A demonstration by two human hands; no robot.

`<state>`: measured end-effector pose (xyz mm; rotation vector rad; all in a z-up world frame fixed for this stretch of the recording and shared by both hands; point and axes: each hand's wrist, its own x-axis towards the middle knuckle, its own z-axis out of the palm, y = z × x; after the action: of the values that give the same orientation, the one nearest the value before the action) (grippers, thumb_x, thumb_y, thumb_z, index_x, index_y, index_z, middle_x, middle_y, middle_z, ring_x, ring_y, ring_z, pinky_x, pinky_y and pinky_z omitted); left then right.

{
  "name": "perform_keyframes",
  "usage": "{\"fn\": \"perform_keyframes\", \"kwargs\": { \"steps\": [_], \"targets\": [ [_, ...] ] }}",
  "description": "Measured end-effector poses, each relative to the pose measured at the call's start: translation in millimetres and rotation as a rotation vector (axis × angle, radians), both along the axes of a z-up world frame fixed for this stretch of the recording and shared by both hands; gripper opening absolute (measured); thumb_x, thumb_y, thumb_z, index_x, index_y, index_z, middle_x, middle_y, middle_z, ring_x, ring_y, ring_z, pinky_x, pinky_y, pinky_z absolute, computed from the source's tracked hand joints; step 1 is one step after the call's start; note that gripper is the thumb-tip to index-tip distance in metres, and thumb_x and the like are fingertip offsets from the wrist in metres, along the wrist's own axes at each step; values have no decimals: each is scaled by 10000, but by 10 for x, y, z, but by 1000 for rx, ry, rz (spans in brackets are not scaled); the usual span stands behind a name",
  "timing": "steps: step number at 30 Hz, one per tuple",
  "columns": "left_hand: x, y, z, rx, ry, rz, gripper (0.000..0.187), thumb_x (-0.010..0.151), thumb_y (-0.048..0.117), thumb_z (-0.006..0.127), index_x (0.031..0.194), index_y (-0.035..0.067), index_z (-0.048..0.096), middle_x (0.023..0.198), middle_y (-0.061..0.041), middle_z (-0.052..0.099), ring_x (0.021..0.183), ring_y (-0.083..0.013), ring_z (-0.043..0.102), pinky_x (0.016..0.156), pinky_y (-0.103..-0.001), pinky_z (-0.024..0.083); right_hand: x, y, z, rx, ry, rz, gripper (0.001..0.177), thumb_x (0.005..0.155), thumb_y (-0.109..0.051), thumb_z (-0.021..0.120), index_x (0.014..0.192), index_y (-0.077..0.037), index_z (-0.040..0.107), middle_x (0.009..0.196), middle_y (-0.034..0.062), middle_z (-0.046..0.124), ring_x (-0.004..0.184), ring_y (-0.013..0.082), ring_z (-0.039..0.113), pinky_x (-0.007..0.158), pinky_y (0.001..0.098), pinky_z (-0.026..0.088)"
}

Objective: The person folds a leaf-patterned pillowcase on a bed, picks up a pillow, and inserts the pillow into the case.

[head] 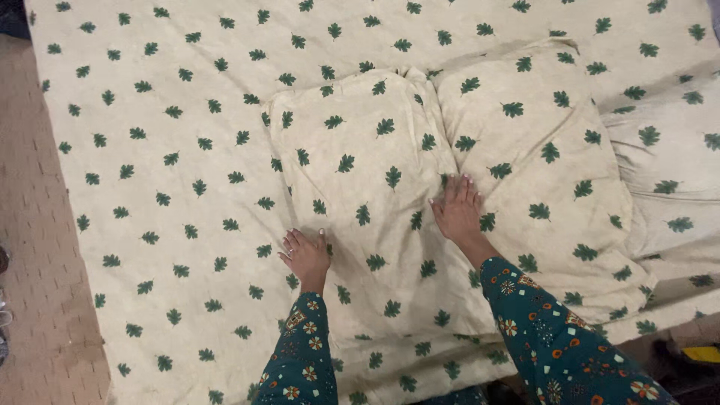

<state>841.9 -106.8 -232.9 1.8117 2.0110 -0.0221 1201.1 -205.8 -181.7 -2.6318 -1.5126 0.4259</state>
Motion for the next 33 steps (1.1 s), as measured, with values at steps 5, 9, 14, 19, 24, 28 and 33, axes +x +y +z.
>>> {"fn": "perform_keyframes", "kwargs": {
  "steps": [5,9,14,19,24,28,33],
  "targets": [
    [95,267,-169,-195,-184,196,1080,850,735,567,1560,-17,256,1636,-218,263,1530,-337,243,1175,-575,240,-83,99,-304,108,9,-10,867,1042,-554,467,1593,60,203,1574,407,275,1494,531,258,1251,534,226],
    [157,412,-169,-347,-488,425,1268,723,673,820,1529,-133,262,1540,-294,423,1430,-367,452,1168,-415,393,-171,303,-88,-94,276,-295,1060,903,-689,541,1610,16,186,1542,344,382,1399,499,412,1193,511,329],
    [237,375,108,-439,-820,476,993,694,553,849,1385,-87,534,1344,-224,646,1229,-319,643,1041,-361,502,-157,557,230,-217,548,-492,1270,685,-782,689,1600,-66,176,1500,251,448,1323,420,516,1081,488,435],
    [307,377,294,-539,-834,519,791,733,490,866,1232,-94,677,1203,-187,730,1118,-293,693,961,-352,520,-77,535,373,-191,747,-502,1158,618,-759,742,1492,-41,493,1355,218,654,1241,362,659,1080,422,513],
    [364,343,340,-525,-858,494,785,754,461,829,1297,-75,644,1217,-206,731,1114,-332,699,966,-390,526,-110,470,-33,-205,763,-623,1133,674,-716,762,1525,-45,433,1458,216,539,1332,367,547,1131,462,449],
    [411,255,413,-527,-1076,434,867,810,495,791,1432,-40,511,1337,-181,669,1214,-286,643,1041,-362,471,-155,380,-174,-38,843,-555,1164,755,-713,733,1607,-89,241,1579,212,340,1427,351,386,1160,459,354],
    [509,236,665,-561,-1032,507,894,759,450,819,1458,12,474,1344,-177,660,1180,-302,660,1011,-393,515,-222,317,233,53,917,-565,1103,731,-636,762,1574,-79,321,1494,190,520,1358,310,529,1131,404,438]
  ]
}}
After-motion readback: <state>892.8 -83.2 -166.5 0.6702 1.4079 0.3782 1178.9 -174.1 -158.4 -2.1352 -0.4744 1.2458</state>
